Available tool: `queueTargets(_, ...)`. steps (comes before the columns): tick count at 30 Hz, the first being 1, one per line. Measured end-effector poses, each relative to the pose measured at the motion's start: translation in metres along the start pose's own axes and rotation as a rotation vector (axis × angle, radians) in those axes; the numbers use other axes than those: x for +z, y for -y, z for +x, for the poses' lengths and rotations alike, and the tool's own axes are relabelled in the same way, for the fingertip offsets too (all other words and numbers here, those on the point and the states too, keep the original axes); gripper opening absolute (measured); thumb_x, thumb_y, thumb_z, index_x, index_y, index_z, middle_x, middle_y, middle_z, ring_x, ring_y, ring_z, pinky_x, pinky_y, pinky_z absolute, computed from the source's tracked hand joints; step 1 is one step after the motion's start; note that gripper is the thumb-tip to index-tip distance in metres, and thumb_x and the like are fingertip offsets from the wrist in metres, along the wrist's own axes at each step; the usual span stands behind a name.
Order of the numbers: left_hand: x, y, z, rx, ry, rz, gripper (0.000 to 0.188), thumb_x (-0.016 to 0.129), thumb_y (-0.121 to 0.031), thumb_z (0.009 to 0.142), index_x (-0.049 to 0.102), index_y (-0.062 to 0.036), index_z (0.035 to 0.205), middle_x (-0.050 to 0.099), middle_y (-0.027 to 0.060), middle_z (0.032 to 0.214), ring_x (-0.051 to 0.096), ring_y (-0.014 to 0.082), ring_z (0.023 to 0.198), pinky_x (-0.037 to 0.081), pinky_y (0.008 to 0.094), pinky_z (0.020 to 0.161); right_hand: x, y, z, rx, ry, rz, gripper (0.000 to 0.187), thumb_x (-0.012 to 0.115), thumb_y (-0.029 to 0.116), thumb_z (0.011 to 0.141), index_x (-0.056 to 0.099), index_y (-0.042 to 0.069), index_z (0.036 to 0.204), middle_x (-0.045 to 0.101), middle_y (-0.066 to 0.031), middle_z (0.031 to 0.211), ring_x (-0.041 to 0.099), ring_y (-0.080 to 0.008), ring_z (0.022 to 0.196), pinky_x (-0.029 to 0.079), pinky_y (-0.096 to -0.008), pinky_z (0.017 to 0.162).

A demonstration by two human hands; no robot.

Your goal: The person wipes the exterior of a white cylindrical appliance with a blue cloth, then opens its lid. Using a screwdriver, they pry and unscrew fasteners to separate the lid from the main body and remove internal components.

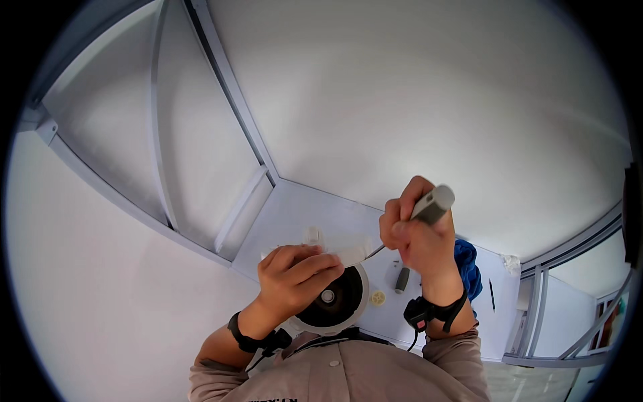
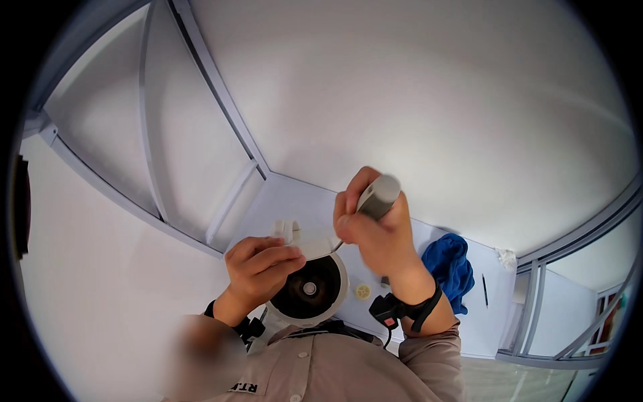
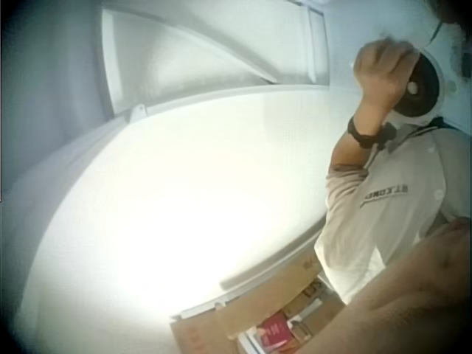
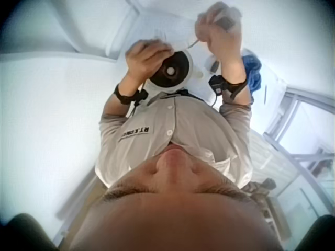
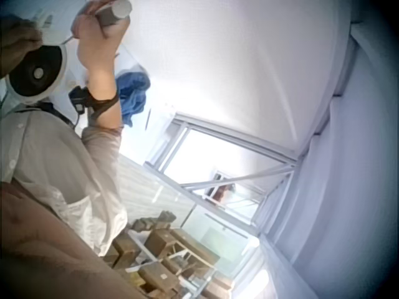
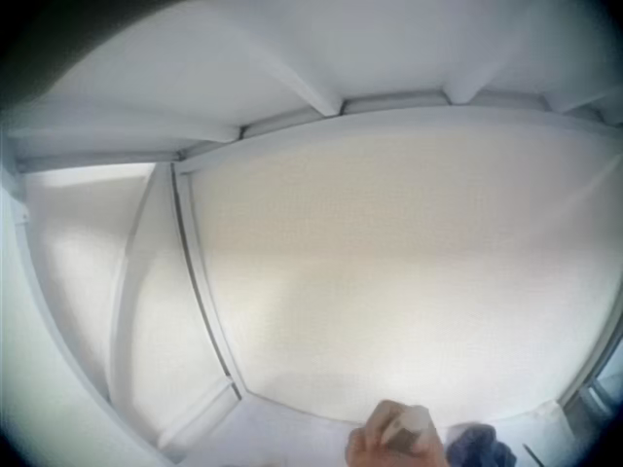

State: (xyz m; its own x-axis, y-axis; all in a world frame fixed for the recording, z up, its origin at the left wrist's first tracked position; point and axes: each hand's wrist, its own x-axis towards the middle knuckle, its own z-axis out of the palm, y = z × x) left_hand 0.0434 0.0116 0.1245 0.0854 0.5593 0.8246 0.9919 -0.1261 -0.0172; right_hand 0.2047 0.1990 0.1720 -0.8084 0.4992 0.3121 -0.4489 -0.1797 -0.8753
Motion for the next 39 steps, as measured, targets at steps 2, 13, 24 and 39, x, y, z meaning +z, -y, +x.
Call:
queueTargets(2,-0.003,0.000,-0.004,-0.023,-0.017,0.012,0.025,0.086,-0.002,0.066,0.081,-0.0192,0.085,0.076,-0.0081,0.095,0.068,0.0180,0.083,0.059,0.0294,0.066,-0.008,-0.013,0.001,0.036,-0.055,-0.007,0.011,0.062,-0.003,0.085,0.056,0.006,0.087,0.059,-0.0020,0.074,0.054,-0.0102,0.066,0.042,-0.0275,0.058)
queueTargets(13,-0.025,0.030,-0.015,-0.017,-0.039,0.053,0.024,0.087,0.003,0.068,0.078,-0.0138,0.083,0.075,-0.0016,0.097,0.069,0.0248,0.088,0.062,0.0319,0.068,-0.016,-0.045,-0.040,-0.295,0.023,-0.789,0.025,0.068,-0.008,0.078,0.057,0.001,0.099,0.062,-0.0098,0.083,0.058,-0.0228,0.069,0.047,-0.0301,0.065)
queueTargets(24,-0.023,0.050,-0.026,0.134,-0.051,0.018,0.025,0.089,-0.005,0.072,0.077,-0.0187,0.089,0.070,-0.0025,0.104,0.067,0.0272,0.097,0.064,0.0413,0.079,-0.030,-0.137,-0.015,-0.214,0.196,-0.648,0.048,0.082,-0.005,0.076,0.075,0.007,0.122,0.076,-0.0128,0.111,0.074,-0.0261,0.092,0.058,-0.0320,0.078)
queueTargets(39,0.006,0.023,-0.036,-0.049,-0.139,0.138,0.040,0.093,-0.005,0.074,0.064,-0.0146,0.100,0.060,0.0020,0.112,0.056,0.0282,0.098,0.049,0.0418,0.086,-0.024,-0.140,-0.051,-0.288,-0.173,-0.762,0.039,0.083,0.000,0.077,0.075,0.005,0.115,0.077,-0.0134,0.102,0.076,-0.0279,0.083,0.059,-0.0330,0.074)
